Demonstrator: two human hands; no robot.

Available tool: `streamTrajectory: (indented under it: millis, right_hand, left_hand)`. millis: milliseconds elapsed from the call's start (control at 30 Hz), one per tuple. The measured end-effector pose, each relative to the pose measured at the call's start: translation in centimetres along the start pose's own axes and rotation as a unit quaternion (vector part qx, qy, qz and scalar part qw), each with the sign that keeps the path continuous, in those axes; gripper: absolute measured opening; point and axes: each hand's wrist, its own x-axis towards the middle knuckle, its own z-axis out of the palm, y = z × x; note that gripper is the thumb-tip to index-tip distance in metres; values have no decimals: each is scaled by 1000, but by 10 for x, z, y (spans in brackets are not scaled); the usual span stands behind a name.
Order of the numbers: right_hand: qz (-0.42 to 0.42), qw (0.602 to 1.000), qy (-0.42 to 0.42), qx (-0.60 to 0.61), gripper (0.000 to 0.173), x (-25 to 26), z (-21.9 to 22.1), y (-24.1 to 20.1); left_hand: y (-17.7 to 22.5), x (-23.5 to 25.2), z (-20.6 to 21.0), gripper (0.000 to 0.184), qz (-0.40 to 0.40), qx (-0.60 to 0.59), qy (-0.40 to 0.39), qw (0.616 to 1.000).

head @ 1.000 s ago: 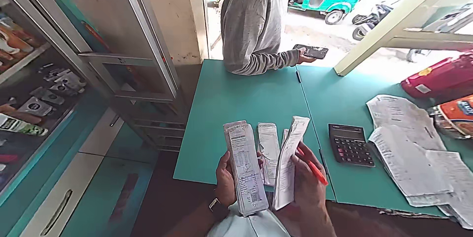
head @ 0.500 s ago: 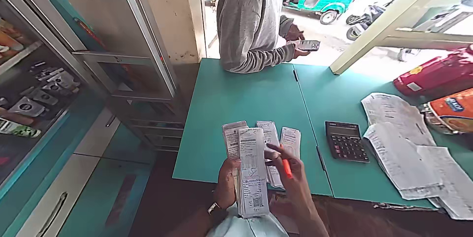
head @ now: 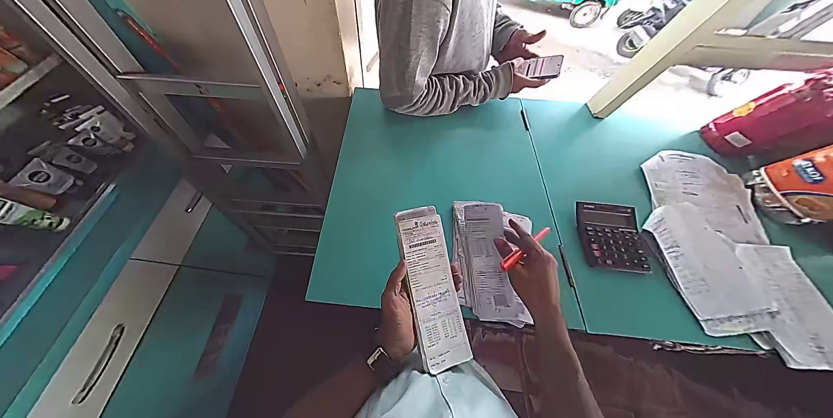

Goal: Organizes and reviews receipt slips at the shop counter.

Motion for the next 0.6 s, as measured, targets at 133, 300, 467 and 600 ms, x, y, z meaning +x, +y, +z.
streamTrajectory:
  millis: [133, 300, 467, 600]
  right_hand:
    - [-46, 994, -31, 99, 40, -27, 5, -29]
    - [24, 955, -121, 271, 28, -51, 27, -60]
    - [19, 954, -78, 290, 10, -51, 35, -54]
    - [15, 943, -41, 330, 8, -53, 32, -50]
  left_hand:
    - [1, -3, 3, 63, 12, 44, 46, 998]
    - [-2, -2, 10, 44, 47, 139, 102, 984]
    - [-4, -1, 17, 30, 51, 165, 127, 977]
    - [-6, 1, 13, 35, 63, 154, 140, 976]
